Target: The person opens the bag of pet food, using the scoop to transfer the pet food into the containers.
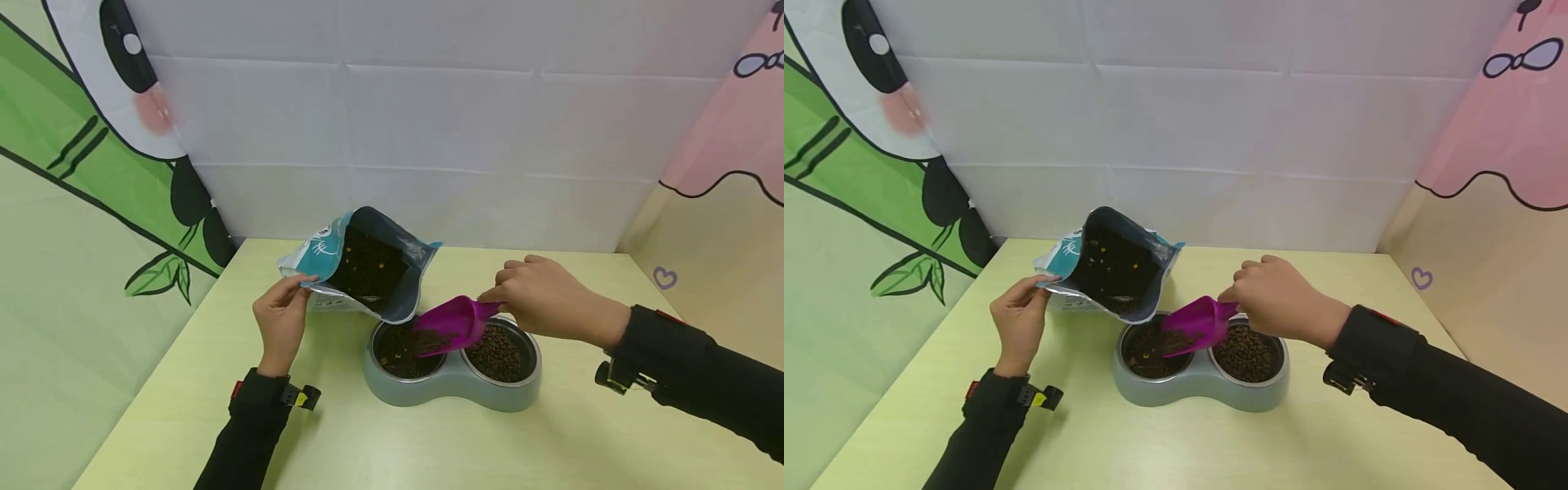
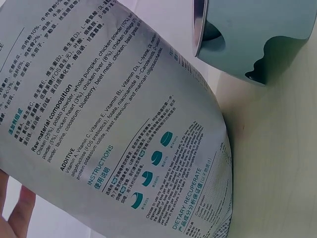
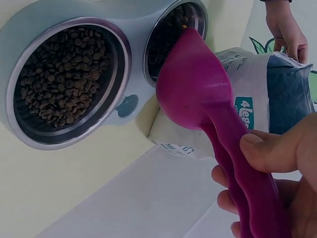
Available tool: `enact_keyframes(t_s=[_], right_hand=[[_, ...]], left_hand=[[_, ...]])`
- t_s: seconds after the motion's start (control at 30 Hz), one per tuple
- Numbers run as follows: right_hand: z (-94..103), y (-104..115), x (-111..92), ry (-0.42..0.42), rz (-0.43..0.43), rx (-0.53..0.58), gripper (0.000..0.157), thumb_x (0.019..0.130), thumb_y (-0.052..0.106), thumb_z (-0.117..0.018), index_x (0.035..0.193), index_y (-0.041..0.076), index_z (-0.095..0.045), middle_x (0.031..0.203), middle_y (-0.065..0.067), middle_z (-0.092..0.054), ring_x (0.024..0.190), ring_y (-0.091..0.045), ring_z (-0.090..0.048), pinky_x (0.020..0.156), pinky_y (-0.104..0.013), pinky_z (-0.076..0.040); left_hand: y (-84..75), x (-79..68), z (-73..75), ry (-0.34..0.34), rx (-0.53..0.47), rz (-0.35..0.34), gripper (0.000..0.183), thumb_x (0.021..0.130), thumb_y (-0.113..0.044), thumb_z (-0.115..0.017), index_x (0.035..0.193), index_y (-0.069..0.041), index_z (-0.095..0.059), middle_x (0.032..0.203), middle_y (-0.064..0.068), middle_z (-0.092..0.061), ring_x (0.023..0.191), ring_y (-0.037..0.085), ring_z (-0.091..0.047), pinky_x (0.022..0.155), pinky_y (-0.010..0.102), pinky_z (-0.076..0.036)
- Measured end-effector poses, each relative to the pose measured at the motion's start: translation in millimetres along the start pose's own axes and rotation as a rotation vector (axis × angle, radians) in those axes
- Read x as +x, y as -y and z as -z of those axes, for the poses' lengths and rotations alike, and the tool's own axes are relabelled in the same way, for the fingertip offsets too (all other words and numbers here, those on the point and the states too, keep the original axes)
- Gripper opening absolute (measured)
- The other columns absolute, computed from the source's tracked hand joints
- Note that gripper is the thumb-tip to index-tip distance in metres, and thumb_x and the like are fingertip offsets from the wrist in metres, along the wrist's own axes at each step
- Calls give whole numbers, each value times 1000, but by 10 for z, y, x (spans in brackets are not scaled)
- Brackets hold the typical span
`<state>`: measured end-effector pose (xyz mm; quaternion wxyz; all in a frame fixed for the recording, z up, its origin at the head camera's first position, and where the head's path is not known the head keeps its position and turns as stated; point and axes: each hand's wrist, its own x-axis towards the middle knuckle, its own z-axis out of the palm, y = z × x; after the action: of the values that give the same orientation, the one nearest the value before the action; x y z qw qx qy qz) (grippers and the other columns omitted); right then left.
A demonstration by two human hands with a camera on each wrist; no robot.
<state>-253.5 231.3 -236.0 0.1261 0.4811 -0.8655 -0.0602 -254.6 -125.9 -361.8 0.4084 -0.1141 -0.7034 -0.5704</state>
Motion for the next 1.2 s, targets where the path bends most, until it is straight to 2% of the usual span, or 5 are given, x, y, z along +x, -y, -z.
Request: enact_keyframes(t_s=[0.37, 0.53, 0.77, 1.07, 1.2], right_hand=[[90, 66, 156, -9, 89, -184, 26, 71, 5, -69, 90, 24, -67, 64, 5, -48, 62, -15, -39, 52, -27, -27], [123, 105, 199, -11, 133, -307, 26, 68, 0, -64, 86, 20, -65, 68, 0, -51, 65, -18, -42, 54, -30, -30], [151, 182, 241, -35, 209, -428, 22, 67, 10, -73, 85, 17, -64, 75, -4, -57, 70, -21, -45, 58, -33, -33], [172, 228, 234, -53, 226, -449, 21, 67, 10, -73, 84, 17, -61, 75, -4, -57, 69, -22, -45, 58, -33, -32], [171, 207, 205, -52, 195, -414, 22, 67, 9, -73, 84, 17, -62, 75, -3, -56, 70, -22, -46, 58, -33, -33]], left_hand=[[22, -8, -7, -3, -13, -3, 21, 84, 0, -59, 94, -15, -68, 90, 7, -66, 84, 19, -62, 77, 23, -49], [39, -16, -13, -6, -14, -5, 18, 84, 0, -58, 94, -11, -68, 91, 7, -66, 85, 19, -62, 76, 23, -50], [54, -8, -24, -6, -12, -18, 13, 84, -1, -59, 93, -4, -67, 90, 8, -66, 84, 18, -62, 77, 23, -49], [12, 8, -28, 2, -10, 0, 14, 83, 3, -58, 94, -1, -66, 91, 14, -65, 85, 15, -62, 78, 23, -49], [-129, 14, -26, 13, -7, 10, 13, 83, 5, -57, 93, 3, -65, 91, 19, -64, 85, 12, -61, 78, 21, -48]])
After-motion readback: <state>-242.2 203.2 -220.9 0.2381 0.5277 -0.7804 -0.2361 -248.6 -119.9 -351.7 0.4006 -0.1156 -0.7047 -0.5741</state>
